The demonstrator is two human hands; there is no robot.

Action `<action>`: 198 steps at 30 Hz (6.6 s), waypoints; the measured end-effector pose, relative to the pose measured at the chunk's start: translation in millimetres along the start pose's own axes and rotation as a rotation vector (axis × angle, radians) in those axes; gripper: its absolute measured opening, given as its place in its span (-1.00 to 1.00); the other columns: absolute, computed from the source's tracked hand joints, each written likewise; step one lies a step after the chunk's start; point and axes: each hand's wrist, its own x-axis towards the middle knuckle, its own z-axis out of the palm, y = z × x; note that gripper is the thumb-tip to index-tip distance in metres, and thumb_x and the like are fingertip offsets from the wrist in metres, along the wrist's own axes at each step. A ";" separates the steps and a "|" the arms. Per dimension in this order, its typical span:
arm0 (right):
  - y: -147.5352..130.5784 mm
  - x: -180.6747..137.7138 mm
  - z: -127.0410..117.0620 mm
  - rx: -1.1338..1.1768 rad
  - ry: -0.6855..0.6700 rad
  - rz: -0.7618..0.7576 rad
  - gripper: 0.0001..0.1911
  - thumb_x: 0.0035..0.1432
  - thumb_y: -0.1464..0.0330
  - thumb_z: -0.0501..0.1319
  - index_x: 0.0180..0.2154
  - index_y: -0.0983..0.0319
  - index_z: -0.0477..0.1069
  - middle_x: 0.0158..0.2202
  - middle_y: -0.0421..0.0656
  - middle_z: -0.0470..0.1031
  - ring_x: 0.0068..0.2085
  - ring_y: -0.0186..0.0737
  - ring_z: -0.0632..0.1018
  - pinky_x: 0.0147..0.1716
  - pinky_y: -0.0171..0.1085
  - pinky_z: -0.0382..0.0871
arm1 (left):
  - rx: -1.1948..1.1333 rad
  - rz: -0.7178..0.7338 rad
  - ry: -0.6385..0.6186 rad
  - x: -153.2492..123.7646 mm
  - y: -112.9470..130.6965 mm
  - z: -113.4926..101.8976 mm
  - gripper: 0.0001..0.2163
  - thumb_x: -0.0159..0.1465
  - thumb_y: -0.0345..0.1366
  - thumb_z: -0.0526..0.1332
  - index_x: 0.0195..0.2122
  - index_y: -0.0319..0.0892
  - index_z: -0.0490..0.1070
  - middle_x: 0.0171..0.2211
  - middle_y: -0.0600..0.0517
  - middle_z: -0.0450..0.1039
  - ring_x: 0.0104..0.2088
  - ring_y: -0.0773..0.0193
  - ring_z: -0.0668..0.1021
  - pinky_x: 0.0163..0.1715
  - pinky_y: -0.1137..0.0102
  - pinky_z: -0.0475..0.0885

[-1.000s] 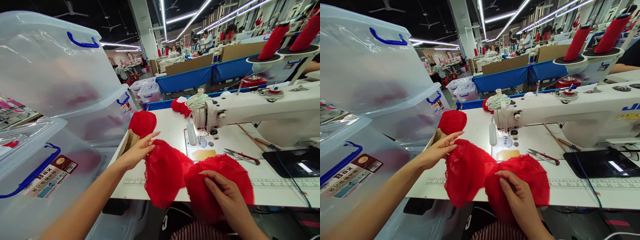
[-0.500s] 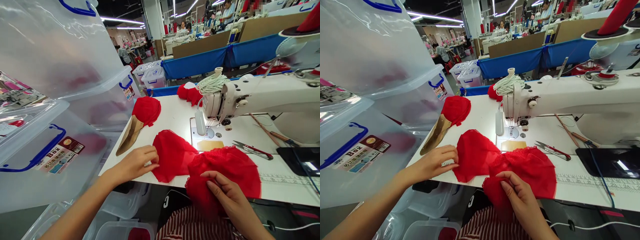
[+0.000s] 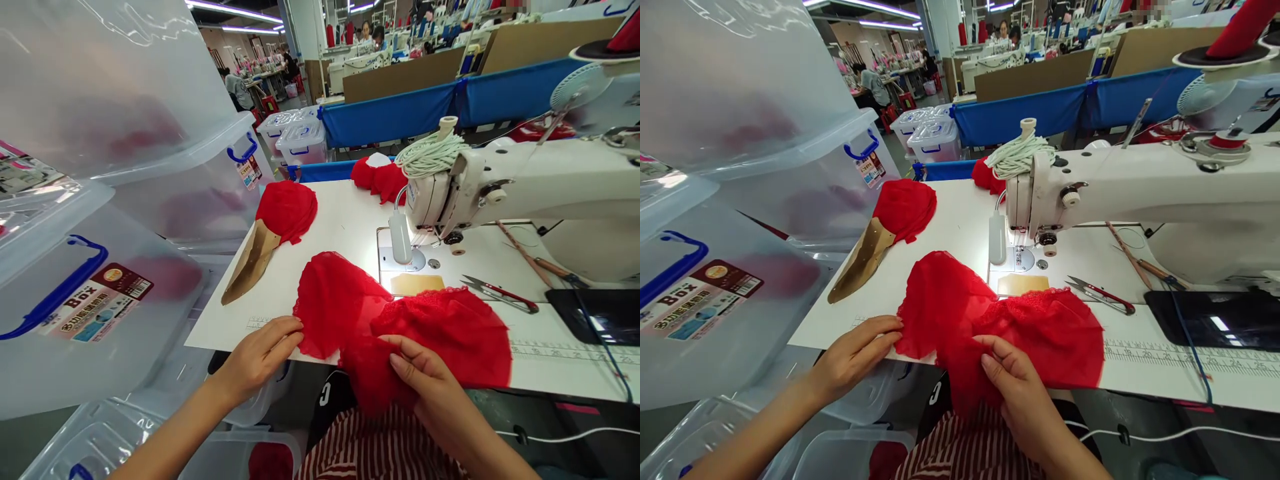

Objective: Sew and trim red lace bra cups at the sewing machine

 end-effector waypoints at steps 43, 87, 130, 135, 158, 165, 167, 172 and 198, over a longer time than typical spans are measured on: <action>28.9 12.8 31.4 -0.709 -0.492 -0.251 -0.72 0.25 0.21 0.11 -0.29 0.15 0.57 -0.28 -0.13 0.62 -0.22 -0.15 0.60 -0.19 -0.27 0.44 | -0.194 -0.266 0.251 -6.2 3.1 -2.6 -0.81 0.28 -0.56 0.07 -0.20 -0.13 0.34 -0.24 -0.03 0.53 -0.05 0.19 0.54 -0.10 0.23 0.51; 11.4 38.9 59.4 -1.330 -0.172 -1.661 -0.69 0.27 0.53 0.07 0.03 0.34 0.35 -0.14 0.05 0.58 -0.20 -0.16 0.62 -0.37 -0.36 0.53 | -0.125 -0.205 0.332 26.4 4.6 -63.2 -0.74 0.22 -0.63 0.01 -0.30 -0.12 0.33 -0.30 0.03 0.32 -0.14 0.27 0.49 -0.15 0.38 0.45; 17.3 21.7 42.0 -1.151 -0.617 -0.833 -0.80 0.22 0.39 0.08 -0.20 0.24 0.46 -0.30 -0.08 0.53 -0.40 -0.32 0.56 -0.45 -0.46 0.43 | 0.304 -0.442 -0.309 118.5 -79.0 -67.3 -0.73 0.34 -0.29 -0.06 -0.21 -0.07 0.45 -0.20 0.00 0.53 -0.22 0.15 0.53 -0.33 0.36 0.36; -32.8 -22.4 -16.7 -1.356 -0.418 -0.844 -0.82 0.27 0.43 0.06 -0.20 0.18 0.43 -0.32 -0.15 0.54 -0.35 -0.30 0.57 -0.38 -0.43 0.47 | 0.228 -0.370 -0.281 120.2 -80.9 -16.3 -0.65 0.29 -0.46 -0.10 -0.04 -0.15 0.40 0.06 -0.16 0.37 0.00 0.04 0.44 -0.03 0.07 0.32; -74.3 -12.3 -89.3 -1.340 0.768 -0.953 -0.79 0.27 0.25 0.03 -0.37 0.18 0.32 -0.45 -0.16 0.46 -0.43 -0.22 0.51 -0.45 -0.31 0.40 | -0.592 -0.616 -0.226 155.7 -47.5 17.5 -0.66 0.19 -0.01 0.08 -0.48 -0.15 0.45 -0.47 0.02 0.53 -0.39 0.12 0.54 -0.37 0.35 0.39; -75.0 -40.3 -76.4 -0.712 0.673 -0.874 -0.71 0.05 0.10 0.26 -0.31 0.17 0.37 -0.51 -0.23 0.42 -0.56 -0.31 0.43 -0.62 -0.41 0.36 | -0.538 -0.675 -0.068 143.4 -59.8 24.8 -0.67 0.21 -0.23 0.07 -0.04 -0.21 0.39 -0.19 -0.07 0.47 -0.22 0.14 0.52 -0.09 0.17 0.39; -74.3 -49.9 -79.5 -0.769 0.695 -0.859 -0.72 0.03 0.11 0.28 -0.31 0.15 0.40 -0.54 -0.23 0.44 -0.58 -0.30 0.45 -0.64 -0.41 0.37 | -0.430 -0.596 -0.058 127.9 -56.1 15.4 -0.72 0.24 -0.33 0.03 -0.06 -0.18 0.38 -0.10 -0.08 0.41 -0.11 0.13 0.47 0.00 0.14 0.32; -68.0 -65.8 -96.8 -1.134 0.527 -0.904 -0.82 0.05 0.15 0.27 -0.34 0.09 0.52 -0.48 -0.18 0.58 -0.50 -0.19 0.59 -0.55 -0.41 0.51 | -0.265 -0.093 -0.424 83.5 -34.1 -6.9 -0.71 0.25 -0.54 -0.04 -0.16 -0.11 0.37 -0.19 0.00 0.43 -0.19 0.26 0.49 -0.20 0.38 0.42; -38.2 45.3 16.9 -0.604 0.058 -0.792 -0.84 0.16 0.34 0.18 -0.30 0.14 0.55 -0.30 -0.19 0.60 -0.22 -0.18 0.55 -0.14 -0.23 0.39 | -1.184 -0.703 -0.325 145.0 3.2 16.0 -0.74 0.22 -0.05 0.16 -0.26 -0.14 0.31 -0.50 0.17 0.27 -0.56 0.42 0.35 -0.54 0.51 0.25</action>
